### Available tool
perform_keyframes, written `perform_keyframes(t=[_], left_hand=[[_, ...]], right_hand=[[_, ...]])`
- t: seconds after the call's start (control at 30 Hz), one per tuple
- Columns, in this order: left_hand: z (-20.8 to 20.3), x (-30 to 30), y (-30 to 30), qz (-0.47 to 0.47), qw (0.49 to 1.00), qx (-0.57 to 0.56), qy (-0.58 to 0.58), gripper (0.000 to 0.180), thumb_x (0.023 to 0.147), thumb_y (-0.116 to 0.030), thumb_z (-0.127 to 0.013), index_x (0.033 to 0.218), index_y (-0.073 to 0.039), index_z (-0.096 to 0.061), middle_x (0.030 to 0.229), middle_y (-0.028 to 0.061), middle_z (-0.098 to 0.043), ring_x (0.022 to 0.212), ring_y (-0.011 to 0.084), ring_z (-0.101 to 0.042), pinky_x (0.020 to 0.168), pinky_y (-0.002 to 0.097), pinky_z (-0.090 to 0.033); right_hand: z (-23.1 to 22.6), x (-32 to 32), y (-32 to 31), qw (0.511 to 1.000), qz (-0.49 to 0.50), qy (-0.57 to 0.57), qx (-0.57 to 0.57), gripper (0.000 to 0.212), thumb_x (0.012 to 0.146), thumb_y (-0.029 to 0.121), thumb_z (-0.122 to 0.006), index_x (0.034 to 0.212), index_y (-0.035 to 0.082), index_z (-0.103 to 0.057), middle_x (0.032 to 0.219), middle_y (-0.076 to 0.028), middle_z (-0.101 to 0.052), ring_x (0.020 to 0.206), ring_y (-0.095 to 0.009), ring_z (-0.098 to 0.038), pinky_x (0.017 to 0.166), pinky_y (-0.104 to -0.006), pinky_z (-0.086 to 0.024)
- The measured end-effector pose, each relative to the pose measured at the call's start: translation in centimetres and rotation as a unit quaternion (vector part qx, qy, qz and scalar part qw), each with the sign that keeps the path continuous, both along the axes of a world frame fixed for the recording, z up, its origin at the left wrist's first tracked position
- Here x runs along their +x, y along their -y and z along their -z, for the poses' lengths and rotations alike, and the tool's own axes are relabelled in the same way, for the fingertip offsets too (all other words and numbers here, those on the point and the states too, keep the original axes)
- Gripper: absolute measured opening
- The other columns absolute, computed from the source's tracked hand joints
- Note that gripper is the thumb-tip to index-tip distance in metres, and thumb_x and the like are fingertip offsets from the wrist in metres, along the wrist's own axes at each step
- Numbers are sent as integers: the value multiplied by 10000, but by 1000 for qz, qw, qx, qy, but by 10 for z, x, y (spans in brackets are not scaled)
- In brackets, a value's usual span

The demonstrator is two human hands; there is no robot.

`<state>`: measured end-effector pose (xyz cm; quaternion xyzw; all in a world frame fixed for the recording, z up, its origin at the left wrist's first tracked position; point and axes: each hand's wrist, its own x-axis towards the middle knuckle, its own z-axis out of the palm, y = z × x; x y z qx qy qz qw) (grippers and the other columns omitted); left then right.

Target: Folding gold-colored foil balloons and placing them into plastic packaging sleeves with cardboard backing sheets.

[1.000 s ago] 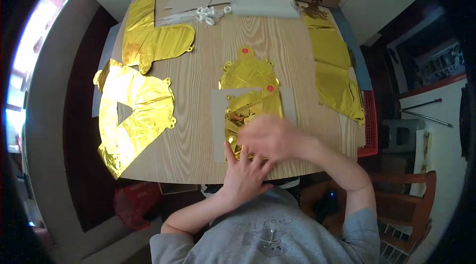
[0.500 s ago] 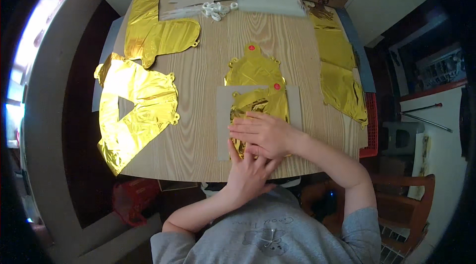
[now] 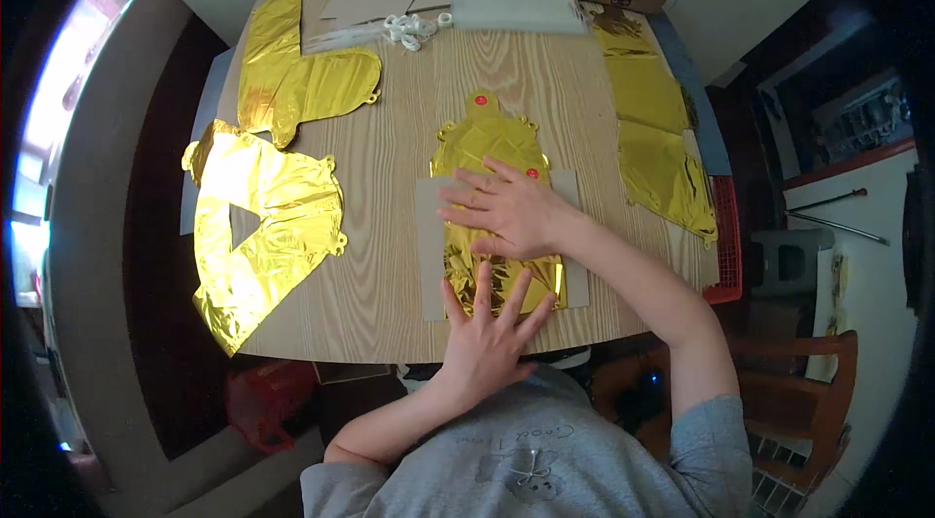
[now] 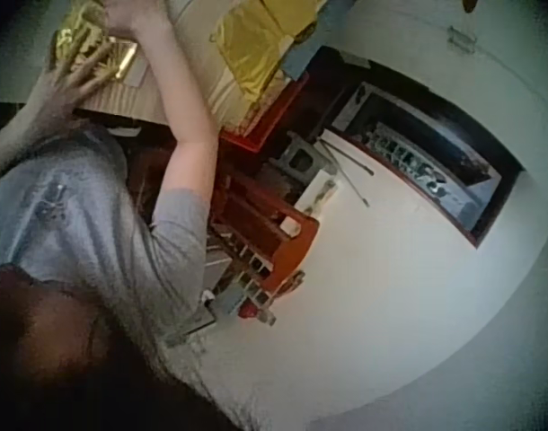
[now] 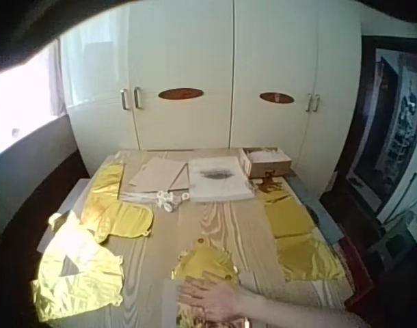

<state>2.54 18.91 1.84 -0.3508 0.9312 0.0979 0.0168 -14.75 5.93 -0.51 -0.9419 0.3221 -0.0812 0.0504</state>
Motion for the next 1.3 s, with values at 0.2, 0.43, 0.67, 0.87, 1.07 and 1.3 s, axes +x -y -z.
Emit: perform_keyframes(t=[0.2,0.43,0.67,0.87,1.07,1.3], left_hand=[[3,-1,-1,-2,1000,5,-4,1037,572,-631,-772,1473,-348,-343,1553,95,-255,1392,534,-154,960,837,-122],[0,-1,-1,-6,1000,12,-13,1011,578,-616,-779,1458,-326,-375,1546,99,-268,1392,531,-156,962,832,-128],[-3,-1,-2,-1,1000,2,-18,1002,590,-607,-777,1458,-302,-381,1537,110,-282,1390,532,-160,959,829,-143],[-2,-2,-3,2,1000,-9,-9,1005,592,-603,-779,1462,-300,-375,1540,115,-276,1395,530,-156,971,823,-132],[-2,-2,-2,0,1000,6,-26,1022,592,-575,-795,1474,-298,-358,1550,123,-260,1399,536,-143,968,830,-122],[-3,-4,-3,-3,1000,1,-20,1003,602,-564,-800,1468,-290,-375,1543,133,-266,1385,547,-167,963,825,-153]], right_hand=[[1,-11,30,992,54,75,-90,491,905,398,-563,1325,144,-534,1411,-59,-490,1337,-255,-419,1111,-474,-301],[-2,-43,42,943,221,162,-189,312,846,245,-655,1116,95,-604,1127,-89,-604,1069,-274,-568,938,-435,-421],[-31,-90,0,909,342,104,212,230,855,226,-635,1000,54,-587,997,-135,-601,924,-296,-605,801,-385,-484],[-31,-90,11,901,327,135,250,280,842,281,-668,973,47,-588,951,-111,-601,880,-241,-600,771,-351,-477],[-38,-98,19,854,260,258,370,207,871,227,-636,949,35,-632,867,-99,-661,822,-202,-614,751,-328,-489],[-86,-150,35,752,464,414,220,133,958,216,-571,975,83,-579,806,2,-609,654,-79,-562,539,-237,-437]])
